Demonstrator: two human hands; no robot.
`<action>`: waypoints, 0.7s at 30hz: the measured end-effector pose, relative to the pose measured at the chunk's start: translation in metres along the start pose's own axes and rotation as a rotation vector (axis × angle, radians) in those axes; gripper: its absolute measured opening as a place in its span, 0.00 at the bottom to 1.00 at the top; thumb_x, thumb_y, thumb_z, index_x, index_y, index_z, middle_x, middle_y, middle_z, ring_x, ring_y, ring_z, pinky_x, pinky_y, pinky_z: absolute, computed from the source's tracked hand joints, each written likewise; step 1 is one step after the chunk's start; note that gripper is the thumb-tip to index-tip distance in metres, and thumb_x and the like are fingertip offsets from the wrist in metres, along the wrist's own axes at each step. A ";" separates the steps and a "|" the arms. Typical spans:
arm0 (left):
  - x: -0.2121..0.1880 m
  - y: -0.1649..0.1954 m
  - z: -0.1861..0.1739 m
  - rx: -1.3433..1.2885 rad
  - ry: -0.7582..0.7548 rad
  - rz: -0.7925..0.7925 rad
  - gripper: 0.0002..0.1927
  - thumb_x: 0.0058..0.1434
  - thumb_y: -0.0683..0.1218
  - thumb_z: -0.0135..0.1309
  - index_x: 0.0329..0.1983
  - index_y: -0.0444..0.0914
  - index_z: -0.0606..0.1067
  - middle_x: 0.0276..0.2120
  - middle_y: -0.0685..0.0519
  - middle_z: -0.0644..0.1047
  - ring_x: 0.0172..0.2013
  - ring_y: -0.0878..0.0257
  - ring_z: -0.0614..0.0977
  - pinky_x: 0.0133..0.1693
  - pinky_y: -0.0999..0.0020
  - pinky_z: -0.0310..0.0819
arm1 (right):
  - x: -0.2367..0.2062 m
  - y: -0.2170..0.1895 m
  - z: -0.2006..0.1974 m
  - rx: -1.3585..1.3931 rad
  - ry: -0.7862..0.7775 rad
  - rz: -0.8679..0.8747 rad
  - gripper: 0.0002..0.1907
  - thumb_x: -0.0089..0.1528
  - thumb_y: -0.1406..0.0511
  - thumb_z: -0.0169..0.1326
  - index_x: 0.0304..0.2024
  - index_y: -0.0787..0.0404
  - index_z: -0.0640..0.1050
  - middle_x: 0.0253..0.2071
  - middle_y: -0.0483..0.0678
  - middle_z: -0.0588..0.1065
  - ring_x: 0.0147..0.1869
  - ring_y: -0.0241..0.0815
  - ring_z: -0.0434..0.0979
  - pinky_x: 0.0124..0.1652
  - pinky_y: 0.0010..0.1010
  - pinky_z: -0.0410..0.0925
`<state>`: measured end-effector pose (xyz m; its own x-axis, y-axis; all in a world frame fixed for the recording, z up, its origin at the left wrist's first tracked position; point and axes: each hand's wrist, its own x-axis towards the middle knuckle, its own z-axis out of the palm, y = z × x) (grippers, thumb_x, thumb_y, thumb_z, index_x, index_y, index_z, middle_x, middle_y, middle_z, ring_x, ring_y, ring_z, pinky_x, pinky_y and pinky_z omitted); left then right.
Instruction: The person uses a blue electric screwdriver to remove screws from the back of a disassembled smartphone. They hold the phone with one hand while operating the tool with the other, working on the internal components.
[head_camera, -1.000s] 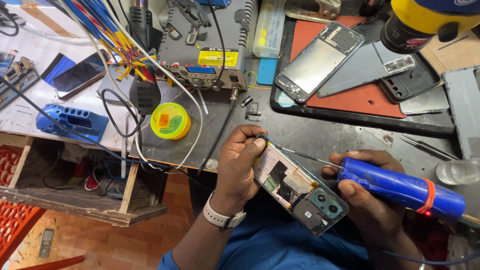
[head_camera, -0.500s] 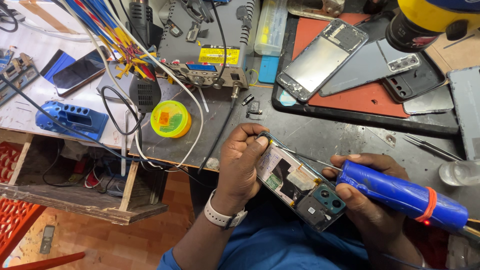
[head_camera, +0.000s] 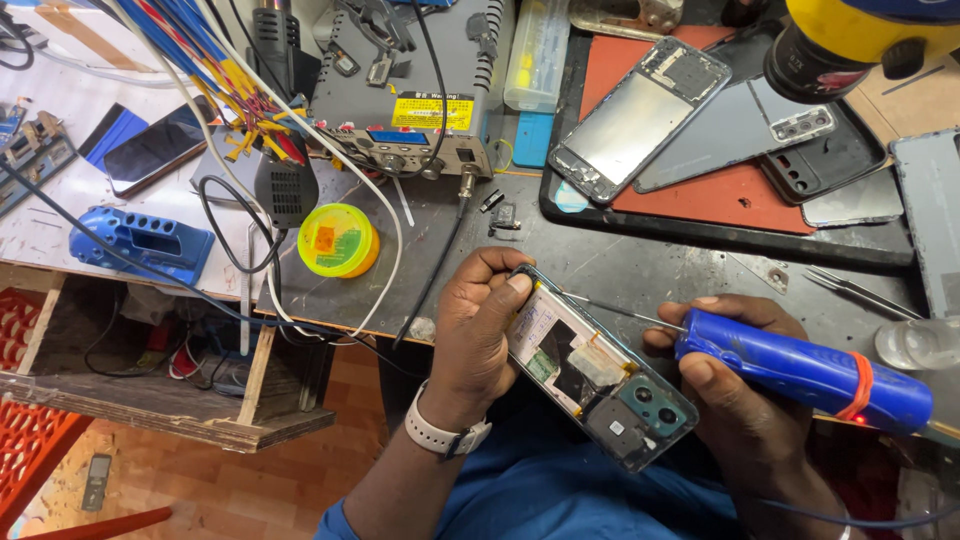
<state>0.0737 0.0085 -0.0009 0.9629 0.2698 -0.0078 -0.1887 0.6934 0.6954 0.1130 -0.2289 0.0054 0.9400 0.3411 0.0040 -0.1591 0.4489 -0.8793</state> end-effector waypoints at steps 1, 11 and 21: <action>0.000 0.000 0.000 -0.004 -0.001 0.002 0.09 0.69 0.37 0.51 0.51 0.30 0.70 0.37 0.48 0.79 0.38 0.67 0.81 0.43 0.72 0.79 | 0.001 0.000 0.000 0.007 -0.006 -0.004 0.26 0.60 0.69 0.62 0.58 0.66 0.70 0.54 0.64 0.75 0.57 0.55 0.80 0.58 0.50 0.74; -0.004 -0.001 -0.004 -0.039 -0.011 -0.010 0.10 0.68 0.36 0.50 0.52 0.30 0.69 0.37 0.49 0.78 0.37 0.66 0.80 0.42 0.72 0.78 | 0.003 0.005 -0.002 -0.048 -0.019 -0.105 0.26 0.63 0.67 0.62 0.59 0.70 0.68 0.54 0.64 0.75 0.57 0.53 0.80 0.62 0.43 0.71; 0.000 0.002 -0.001 0.175 -0.069 -0.035 0.19 0.59 0.32 0.52 0.54 0.33 0.67 0.39 0.51 0.77 0.39 0.69 0.80 0.45 0.73 0.79 | 0.006 0.003 -0.002 0.043 -0.022 -0.052 0.27 0.61 0.67 0.62 0.59 0.72 0.69 0.55 0.62 0.75 0.56 0.51 0.79 0.61 0.42 0.72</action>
<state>0.0730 0.0109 -0.0002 0.9803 0.1970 0.0114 -0.1246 0.5732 0.8099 0.1182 -0.2269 0.0019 0.9404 0.3346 0.0603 -0.1236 0.5017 -0.8562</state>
